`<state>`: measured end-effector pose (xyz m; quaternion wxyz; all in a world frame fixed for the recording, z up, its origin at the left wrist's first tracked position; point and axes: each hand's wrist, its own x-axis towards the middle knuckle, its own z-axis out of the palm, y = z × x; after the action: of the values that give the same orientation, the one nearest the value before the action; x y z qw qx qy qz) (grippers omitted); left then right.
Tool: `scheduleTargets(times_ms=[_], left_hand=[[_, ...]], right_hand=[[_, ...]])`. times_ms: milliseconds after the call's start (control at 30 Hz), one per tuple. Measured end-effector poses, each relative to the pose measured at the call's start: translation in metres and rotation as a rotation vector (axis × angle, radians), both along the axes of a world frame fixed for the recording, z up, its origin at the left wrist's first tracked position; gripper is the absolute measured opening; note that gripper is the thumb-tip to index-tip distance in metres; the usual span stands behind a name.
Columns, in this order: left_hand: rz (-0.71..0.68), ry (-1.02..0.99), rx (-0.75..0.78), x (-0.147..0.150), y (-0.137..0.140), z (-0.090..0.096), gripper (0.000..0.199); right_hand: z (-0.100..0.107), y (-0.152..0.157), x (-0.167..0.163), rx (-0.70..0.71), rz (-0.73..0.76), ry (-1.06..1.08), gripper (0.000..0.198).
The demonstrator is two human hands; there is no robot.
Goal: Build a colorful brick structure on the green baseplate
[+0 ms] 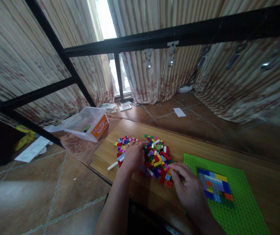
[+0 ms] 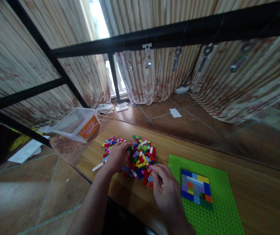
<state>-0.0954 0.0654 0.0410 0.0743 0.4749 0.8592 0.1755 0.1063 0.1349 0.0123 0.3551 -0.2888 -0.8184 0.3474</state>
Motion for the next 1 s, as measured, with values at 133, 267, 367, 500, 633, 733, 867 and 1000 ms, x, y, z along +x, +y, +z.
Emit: scheduleTargets(times_ms=[133, 267, 367, 500, 633, 733, 867, 1000], left_hand=[[-0.016, -0.027, 0.043, 0.001, 0.0, 0.002, 0.04], [-0.02, -0.082, 0.067, 0.001, 0.0, 0.006, 0.042], [0.02, -0.122, 0.104, -0.003, -0.002, 0.008, 0.04], [0.109, -0.187, 0.125, -0.015, -0.009, 0.006, 0.038], [0.236, -0.223, 0.166, -0.027, -0.017, 0.003, 0.039], [0.357, -0.218, 0.217, -0.036, -0.023, 0.003, 0.042], [0.472, -0.204, 0.283, -0.046, -0.03, 0.006, 0.044], [0.471, -0.274, 0.29, -0.046, -0.027, 0.008, 0.041]], right_hand=[[0.001, -0.001, 0.002, 0.003, 0.01, -0.007, 0.022], [0.002, 0.0, 0.004, 0.02, 0.01, -0.013, 0.021], [0.002, 0.001, 0.004, 0.037, -0.002, -0.017, 0.02], [0.001, 0.001, 0.005, 0.046, -0.009, -0.02, 0.02], [-0.001, 0.001, 0.005, 0.043, -0.004, -0.018, 0.019], [-0.002, 0.001, 0.006, 0.038, 0.008, -0.021, 0.019], [0.0, 0.001, 0.005, 0.036, 0.026, -0.017, 0.019], [0.003, -0.002, 0.002, 0.016, 0.028, -0.02, 0.02]])
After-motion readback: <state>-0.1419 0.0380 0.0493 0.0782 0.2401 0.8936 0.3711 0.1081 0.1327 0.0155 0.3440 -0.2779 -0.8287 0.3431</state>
